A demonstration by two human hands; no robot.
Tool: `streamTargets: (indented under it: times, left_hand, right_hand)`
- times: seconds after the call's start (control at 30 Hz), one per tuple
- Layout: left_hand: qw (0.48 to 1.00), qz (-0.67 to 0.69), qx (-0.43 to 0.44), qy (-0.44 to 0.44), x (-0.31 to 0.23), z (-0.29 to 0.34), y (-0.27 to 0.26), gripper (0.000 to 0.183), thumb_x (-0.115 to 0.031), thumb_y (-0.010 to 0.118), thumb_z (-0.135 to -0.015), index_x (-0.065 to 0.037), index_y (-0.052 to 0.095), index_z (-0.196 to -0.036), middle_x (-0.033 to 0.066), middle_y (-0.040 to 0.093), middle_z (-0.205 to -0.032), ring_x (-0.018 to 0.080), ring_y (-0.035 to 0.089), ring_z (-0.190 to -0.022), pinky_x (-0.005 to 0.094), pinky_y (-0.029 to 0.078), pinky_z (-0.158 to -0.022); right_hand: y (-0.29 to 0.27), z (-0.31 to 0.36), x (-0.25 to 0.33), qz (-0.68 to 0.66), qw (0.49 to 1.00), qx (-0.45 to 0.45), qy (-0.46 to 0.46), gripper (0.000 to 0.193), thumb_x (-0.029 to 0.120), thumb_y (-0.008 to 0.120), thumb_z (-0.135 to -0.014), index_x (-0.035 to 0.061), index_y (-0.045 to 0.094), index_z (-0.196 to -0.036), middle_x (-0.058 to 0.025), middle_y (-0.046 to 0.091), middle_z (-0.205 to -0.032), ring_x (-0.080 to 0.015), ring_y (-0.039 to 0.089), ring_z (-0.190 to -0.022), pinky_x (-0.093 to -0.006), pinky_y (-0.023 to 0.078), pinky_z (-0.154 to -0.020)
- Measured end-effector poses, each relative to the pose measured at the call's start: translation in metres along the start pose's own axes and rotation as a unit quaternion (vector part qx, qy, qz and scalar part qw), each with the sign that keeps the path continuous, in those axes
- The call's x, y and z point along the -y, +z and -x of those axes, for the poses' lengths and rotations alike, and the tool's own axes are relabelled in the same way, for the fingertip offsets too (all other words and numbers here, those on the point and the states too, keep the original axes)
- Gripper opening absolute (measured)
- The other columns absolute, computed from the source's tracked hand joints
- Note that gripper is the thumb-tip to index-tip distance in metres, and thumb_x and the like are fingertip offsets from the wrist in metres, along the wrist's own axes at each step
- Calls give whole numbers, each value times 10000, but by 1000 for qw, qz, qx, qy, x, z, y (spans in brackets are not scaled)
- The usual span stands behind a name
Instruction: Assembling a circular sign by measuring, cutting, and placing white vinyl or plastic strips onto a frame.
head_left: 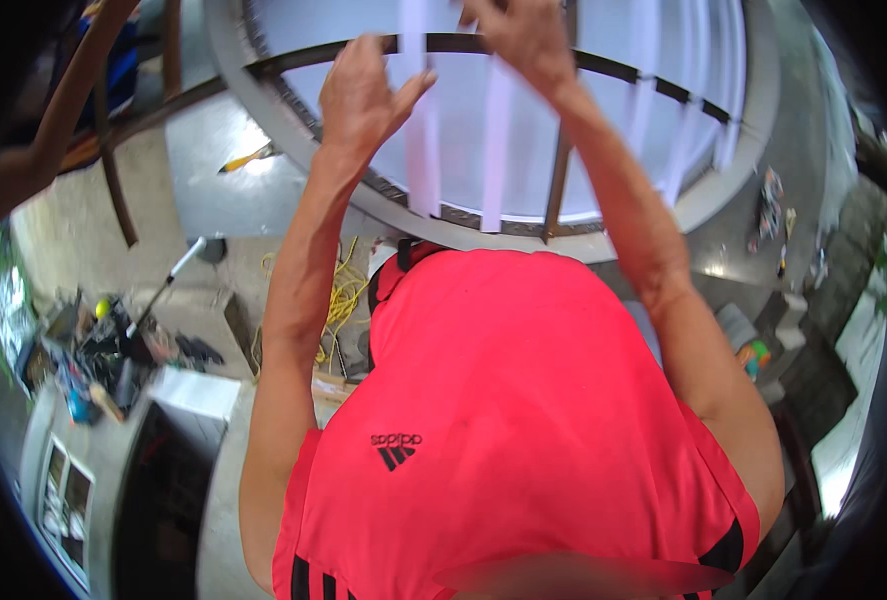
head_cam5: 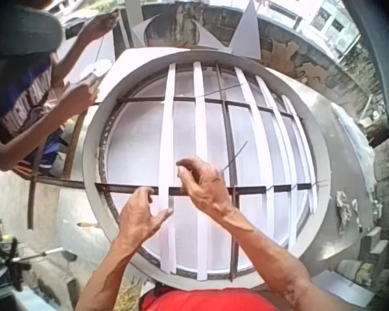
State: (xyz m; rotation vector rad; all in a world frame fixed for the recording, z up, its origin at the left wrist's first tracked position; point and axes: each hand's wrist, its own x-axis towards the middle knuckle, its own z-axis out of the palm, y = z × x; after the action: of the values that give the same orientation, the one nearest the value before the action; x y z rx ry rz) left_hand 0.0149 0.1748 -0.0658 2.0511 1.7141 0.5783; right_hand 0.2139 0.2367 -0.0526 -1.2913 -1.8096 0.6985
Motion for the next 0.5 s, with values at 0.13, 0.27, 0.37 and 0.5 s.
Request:
streamTargets:
  times: [0.13,0.27,0.37,0.5]
  left_hand:
    - [969,-12,226,-102,-20,48,-3,716,-420,894,-658,74,566,-1059,222,675,-800,395,675,-796,455,528,-726]
    - [945,-37,315,-84,-16,63,-1,543,-324,868,-712,73,615,-983,200,684,-775,321,697,-728,422,544,-661]
    - [912,162,344,-152,-11,67,4,445,-252,836,-764,77,644,-994,186,709,-819,240,712,-721,365,555,-603]
    - [924,152,305,-175,-12,79,2,374,-210,787,-830,78,656,-1029,152,718,-850,184,697,-715,320,552,-574]
  right_hand:
    - [-72,146,55,-63,973,-99,201,132,71,675,-901,10,687,-1017,-89,684,-783,-141,659,-617,-283,505,-585]
    - [-167,238,43,48,889,-322,322,167,103,639,-953,29,698,-1090,-33,674,-813,-84,630,-673,-239,496,-592]
    - [-251,300,-4,119,824,-388,396,203,137,630,-937,33,705,-1094,-25,679,-806,-94,634,-683,-242,512,-603]
    - [-314,371,-100,171,788,-365,465,256,153,643,-901,32,706,-1117,-66,716,-845,-163,685,-740,-302,553,-706]
